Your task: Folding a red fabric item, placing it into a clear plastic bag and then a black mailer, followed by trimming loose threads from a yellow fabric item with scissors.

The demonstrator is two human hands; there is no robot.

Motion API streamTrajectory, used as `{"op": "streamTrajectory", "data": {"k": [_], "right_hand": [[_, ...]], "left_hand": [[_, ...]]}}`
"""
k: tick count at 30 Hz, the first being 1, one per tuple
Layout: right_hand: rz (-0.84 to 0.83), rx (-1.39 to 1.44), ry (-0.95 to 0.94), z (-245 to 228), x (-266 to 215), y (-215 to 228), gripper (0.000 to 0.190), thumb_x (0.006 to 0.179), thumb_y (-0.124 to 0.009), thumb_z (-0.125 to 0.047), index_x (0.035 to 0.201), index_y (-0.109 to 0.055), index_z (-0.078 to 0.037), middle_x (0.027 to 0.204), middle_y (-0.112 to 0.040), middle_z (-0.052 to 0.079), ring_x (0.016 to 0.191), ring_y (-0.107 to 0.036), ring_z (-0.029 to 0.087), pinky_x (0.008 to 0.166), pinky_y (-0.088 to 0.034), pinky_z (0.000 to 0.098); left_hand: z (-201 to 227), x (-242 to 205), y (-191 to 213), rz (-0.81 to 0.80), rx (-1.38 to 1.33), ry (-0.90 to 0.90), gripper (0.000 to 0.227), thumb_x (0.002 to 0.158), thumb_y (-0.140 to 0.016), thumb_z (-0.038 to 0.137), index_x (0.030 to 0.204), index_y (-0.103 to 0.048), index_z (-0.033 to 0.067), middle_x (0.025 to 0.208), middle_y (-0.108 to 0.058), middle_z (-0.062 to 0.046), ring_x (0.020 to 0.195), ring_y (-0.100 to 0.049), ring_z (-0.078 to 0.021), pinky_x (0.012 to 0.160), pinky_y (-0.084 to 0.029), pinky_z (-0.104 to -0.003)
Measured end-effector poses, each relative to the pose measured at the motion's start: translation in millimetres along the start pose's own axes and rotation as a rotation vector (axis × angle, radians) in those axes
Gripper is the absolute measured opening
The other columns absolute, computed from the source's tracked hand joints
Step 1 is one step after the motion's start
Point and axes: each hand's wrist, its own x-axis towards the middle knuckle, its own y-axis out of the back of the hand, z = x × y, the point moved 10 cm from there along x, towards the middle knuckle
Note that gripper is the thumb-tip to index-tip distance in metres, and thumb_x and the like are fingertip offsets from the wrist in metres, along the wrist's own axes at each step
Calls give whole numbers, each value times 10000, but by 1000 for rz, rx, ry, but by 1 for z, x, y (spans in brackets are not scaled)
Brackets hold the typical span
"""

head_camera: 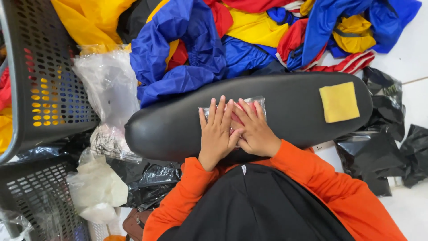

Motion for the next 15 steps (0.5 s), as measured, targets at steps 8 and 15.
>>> {"op": "streamTrajectory", "data": {"k": [8,15], "right_hand": [[-16,-61,-4,-1,-5,-7,549,908,-530,-331,1424,-583,-152,1645,-347,174,1553,-203,440,1171,-97,701],[-42,-147,-13,-3,-3,-15,568,955,-457,-303,1498,-530,-154,1646,-353,182,1558,-199,444,1156,-88,740]], "left_hand": [[-5,-5,-14,34,95,7,792,1021,-326,663,1666,-139,242,1721,-135,-190,1580,-95,-445,1193,-28,-725],[-9,-5,-22,26,196,64,780,1018,-304,690,1663,-143,280,1741,-85,-151,1608,-22,-388,1218,4,-714]]}}
